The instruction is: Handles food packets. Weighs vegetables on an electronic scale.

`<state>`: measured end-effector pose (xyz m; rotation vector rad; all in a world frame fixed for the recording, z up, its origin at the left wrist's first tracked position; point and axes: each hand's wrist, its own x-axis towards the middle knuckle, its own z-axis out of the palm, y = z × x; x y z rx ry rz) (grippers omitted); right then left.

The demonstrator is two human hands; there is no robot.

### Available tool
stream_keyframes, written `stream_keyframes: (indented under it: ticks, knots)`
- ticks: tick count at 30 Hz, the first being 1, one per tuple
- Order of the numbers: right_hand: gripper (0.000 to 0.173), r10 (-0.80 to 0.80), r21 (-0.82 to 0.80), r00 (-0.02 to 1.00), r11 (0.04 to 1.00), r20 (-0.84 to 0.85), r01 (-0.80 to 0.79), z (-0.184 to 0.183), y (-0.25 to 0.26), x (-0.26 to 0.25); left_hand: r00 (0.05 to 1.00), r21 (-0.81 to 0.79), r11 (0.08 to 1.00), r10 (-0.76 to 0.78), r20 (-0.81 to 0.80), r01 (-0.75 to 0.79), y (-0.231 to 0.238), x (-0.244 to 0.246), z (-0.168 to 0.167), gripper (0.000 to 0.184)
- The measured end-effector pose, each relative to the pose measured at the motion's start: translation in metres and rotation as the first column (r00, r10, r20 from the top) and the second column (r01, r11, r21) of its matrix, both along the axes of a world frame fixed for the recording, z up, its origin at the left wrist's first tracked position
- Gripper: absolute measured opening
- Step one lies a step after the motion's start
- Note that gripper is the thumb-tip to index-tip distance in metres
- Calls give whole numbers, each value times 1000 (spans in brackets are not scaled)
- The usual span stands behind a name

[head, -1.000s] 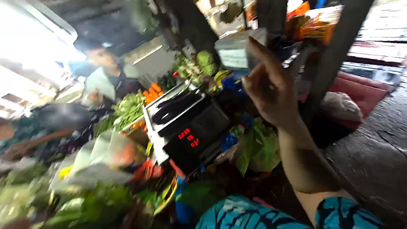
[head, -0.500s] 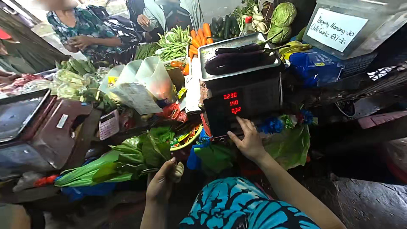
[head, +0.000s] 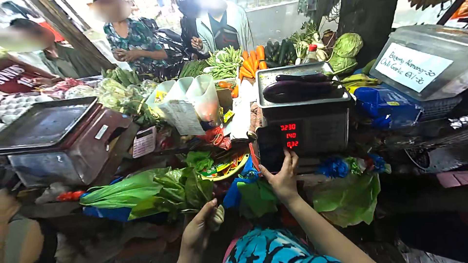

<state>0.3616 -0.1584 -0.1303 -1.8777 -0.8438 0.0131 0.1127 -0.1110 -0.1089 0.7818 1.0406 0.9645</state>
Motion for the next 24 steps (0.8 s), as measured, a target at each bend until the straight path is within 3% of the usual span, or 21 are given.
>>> stream_keyframes:
  ticks: [6, 12, 17, 24]
  knots:
    - [111, -70, 4, 994, 998, 80, 70, -8, 8, -8, 999, -3, 999, 42, 8, -42, 0, -7, 5, 22]
    - [111, 25, 26, 996, 999, 90, -28, -6, -18, -2, 997, -23, 997, 74, 36, -74, -1, -14, 0, 24]
    - [84, 94, 1, 978, 995, 188, -96, -1, -48, 10, 999, -36, 998, 45, 3, -45, 5, -19, -2, 18]
    - [21, 307, -266, 880, 939, 363, -218, 3, -64, 15, 1000, -14, 1000, 21, 22, -21, 10, -9, 2, 18]
